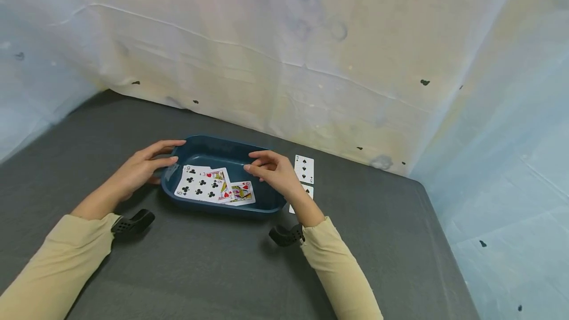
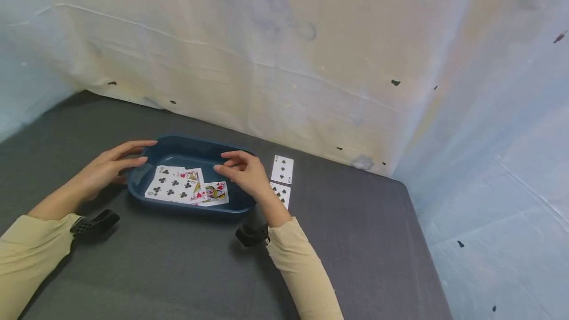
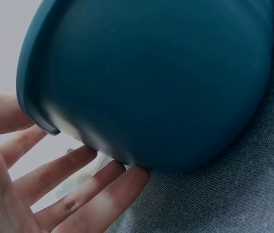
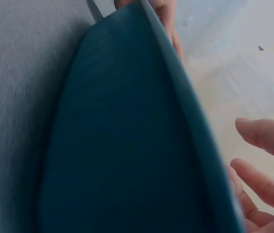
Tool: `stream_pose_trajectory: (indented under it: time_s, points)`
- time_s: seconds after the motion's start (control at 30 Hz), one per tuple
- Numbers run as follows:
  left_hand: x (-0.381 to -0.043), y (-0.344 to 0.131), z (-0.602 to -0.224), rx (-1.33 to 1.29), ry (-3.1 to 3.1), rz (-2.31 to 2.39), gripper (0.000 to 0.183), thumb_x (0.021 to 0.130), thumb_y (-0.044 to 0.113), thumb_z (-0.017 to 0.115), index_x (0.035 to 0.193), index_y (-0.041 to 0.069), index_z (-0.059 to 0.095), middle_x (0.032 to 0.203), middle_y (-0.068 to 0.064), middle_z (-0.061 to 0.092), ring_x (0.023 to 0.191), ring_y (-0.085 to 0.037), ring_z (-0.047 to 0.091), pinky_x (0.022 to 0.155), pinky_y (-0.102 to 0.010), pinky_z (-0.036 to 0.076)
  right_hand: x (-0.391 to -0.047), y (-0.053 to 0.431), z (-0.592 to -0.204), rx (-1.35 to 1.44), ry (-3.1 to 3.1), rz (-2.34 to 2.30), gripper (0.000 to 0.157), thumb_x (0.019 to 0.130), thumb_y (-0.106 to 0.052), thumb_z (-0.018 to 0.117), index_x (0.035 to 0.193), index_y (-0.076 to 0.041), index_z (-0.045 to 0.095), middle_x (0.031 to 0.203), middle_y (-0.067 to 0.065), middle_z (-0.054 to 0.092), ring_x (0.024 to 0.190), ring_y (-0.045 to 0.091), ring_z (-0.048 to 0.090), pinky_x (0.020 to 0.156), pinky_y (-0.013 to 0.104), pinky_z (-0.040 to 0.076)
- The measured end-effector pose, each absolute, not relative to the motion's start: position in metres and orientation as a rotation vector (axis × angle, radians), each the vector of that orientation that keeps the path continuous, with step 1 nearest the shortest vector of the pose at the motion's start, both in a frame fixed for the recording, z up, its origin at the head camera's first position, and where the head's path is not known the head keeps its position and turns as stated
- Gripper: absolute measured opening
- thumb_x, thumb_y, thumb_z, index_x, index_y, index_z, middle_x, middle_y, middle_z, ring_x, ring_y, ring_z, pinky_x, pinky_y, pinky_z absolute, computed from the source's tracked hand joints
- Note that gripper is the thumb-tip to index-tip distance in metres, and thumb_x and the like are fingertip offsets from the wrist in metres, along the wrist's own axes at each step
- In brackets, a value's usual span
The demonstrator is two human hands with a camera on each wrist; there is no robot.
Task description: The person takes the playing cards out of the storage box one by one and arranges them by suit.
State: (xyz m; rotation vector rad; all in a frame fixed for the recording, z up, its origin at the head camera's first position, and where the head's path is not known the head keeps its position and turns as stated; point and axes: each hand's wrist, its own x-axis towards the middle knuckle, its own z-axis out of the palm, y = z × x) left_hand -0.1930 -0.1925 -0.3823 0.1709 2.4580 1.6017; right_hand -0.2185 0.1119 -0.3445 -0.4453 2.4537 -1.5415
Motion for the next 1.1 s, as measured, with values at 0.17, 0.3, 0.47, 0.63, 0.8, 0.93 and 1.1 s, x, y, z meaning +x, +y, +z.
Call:
stream_pose_trajectory:
  time_s: [0.17, 0.3, 0.47, 0.63, 0.8, 0.93, 1.1]
  points:
    - [-0.192, -0.19, -0.381, 0.173, 2.453, 1.61, 0.057, 0.102, 0.034, 0.045, 0.152, 0.018, 0.024, 0.154, -0.027, 0.018, 0.133, -0.048, 0.03, 0.092, -0.067, 0.041, -0.221, 0.098, -0.349, -0.437, 2.418, -1.478, 0.041, 0.088, -0.022, 0.071, 0.125, -0.009, 0.062, 0.111, 0.011, 0.063, 0.091, 0.017, 0.062, 0.085, 0.047, 0.053]
    - [-0.192, -0.189, -0.381, 0.175, 2.451, 1.614, 0.057, 0.102, 0.035, 0.045, 0.152, 0.018, 0.025, 0.154, -0.026, 0.018, 0.134, -0.049, 0.029, 0.092, -0.067, 0.042, -0.223, 0.09, -0.353, -0.484, 2.415, -1.331, 0.045, 0.086, -0.025, 0.072, 0.128, -0.013, 0.06, 0.122, 0.01, 0.061, 0.104, 0.02, 0.06, 0.083, 0.032, 0.053]
    - [-0.193, -0.189, -0.381, 0.181, 2.45, 1.617, 0.056, 0.102, 0.035, 0.044, 0.152, 0.019, 0.025, 0.154, -0.026, 0.018, 0.134, -0.049, 0.029, 0.092, -0.066, 0.042, -0.228, 0.084, -0.36, -0.573, 2.418, -1.169, 0.058, 0.085, -0.023, 0.073, 0.138, -0.016, 0.051, 0.134, 0.01, 0.054, 0.118, 0.025, 0.053, 0.091, 0.033, 0.049]
    - [-0.194, -0.188, -0.382, 0.176, 2.45, 1.617, 0.055, 0.102, 0.034, 0.044, 0.152, 0.019, 0.026, 0.155, -0.026, 0.018, 0.134, -0.049, 0.028, 0.092, -0.067, 0.042, -0.231, 0.081, -0.365, -0.675, 2.456, -0.933, 0.08, 0.081, -0.022, 0.078, 0.149, -0.019, 0.035, 0.145, 0.015, 0.037, 0.132, 0.03, 0.036, 0.104, 0.044, 0.039]
    - [-0.193, -0.19, -0.382, 0.174, 2.447, 1.615, 0.056, 0.102, 0.034, 0.045, 0.152, 0.018, 0.025, 0.155, -0.026, 0.017, 0.134, -0.049, 0.028, 0.092, -0.068, 0.04, -0.229, 0.077, -0.368, -0.77, 2.577, -0.585, 0.09, 0.075, -0.031, 0.083, 0.15, -0.023, 0.033, 0.141, 0.013, 0.033, 0.123, 0.027, 0.033, 0.099, 0.039, 0.035]
    - [-0.193, -0.191, -0.382, 0.177, 2.447, 1.615, 0.056, 0.102, 0.034, 0.045, 0.152, 0.019, 0.025, 0.155, -0.026, 0.017, 0.134, -0.049, 0.028, 0.092, -0.068, 0.041, -0.227, 0.075, -0.368, -0.806, 2.617, -0.416, 0.088, 0.077, -0.037, 0.08, 0.151, -0.026, 0.032, 0.138, 0.009, 0.035, 0.117, 0.023, 0.034, 0.092, 0.032, 0.033]
    - [-0.192, -0.192, -0.382, 0.184, 2.449, 1.611, 0.056, 0.102, 0.033, 0.044, 0.152, 0.018, 0.024, 0.154, -0.027, 0.017, 0.134, -0.049, 0.028, 0.091, -0.068, 0.041, -0.225, 0.072, -0.365, -0.787, 2.631, -0.328, 0.082, 0.079, -0.04, 0.077, 0.149, -0.029, 0.036, 0.134, 0.006, 0.037, 0.111, 0.021, 0.034, 0.087, 0.03, 0.031]
